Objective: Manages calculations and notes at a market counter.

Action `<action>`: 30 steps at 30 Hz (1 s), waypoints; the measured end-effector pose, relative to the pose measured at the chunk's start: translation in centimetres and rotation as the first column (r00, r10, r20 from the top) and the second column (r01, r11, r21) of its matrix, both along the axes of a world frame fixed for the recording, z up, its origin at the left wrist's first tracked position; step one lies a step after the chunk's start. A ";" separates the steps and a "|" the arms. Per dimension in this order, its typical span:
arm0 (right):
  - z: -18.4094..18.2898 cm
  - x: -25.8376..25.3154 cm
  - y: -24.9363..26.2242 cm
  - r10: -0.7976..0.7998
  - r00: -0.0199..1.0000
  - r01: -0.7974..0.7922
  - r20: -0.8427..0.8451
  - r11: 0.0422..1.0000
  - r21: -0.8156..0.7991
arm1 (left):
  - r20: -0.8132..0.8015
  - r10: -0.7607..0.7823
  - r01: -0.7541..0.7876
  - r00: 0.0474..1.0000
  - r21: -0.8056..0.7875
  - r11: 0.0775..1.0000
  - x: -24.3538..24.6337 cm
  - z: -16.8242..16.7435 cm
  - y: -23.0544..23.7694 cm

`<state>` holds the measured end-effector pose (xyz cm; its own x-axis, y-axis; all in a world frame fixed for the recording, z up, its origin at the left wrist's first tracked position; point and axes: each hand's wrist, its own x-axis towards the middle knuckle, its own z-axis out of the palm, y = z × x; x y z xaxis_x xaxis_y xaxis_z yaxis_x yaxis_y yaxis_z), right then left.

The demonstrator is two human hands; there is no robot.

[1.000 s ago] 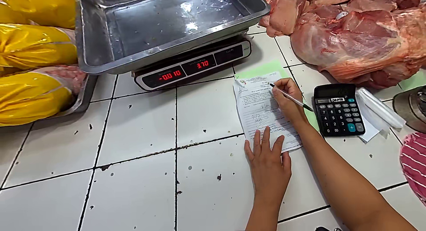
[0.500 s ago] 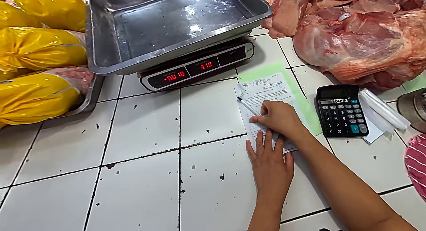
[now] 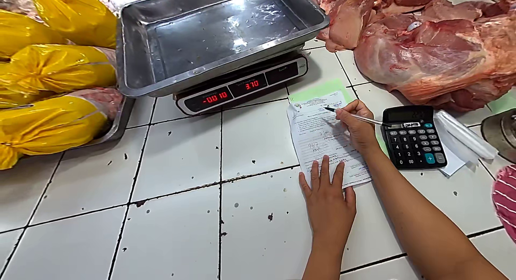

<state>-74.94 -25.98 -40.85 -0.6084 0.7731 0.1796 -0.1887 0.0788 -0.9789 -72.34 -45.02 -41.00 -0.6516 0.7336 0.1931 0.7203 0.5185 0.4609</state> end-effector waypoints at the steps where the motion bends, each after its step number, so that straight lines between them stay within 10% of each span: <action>1: -0.1 0.0 0.1 -0.007 1.000 0.007 -0.010 1.000 -0.005 | -0.001 0.000 0.000 1.000 -0.002 1.000 0.0 0.0 0.0; 30: 0.2 -0.4 -0.9 -0.230 0.898 0.082 0.376 0.925 0.370 | 0.032 -0.009 0.010 0.999 -0.004 1.000 -0.1 0.0 -0.1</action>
<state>-75.33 -26.90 -40.61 -0.5603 0.8012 0.2100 0.2607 0.4112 -0.8735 -72.41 -45.09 -40.95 -0.6503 0.7405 0.1695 0.7103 0.5136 0.4814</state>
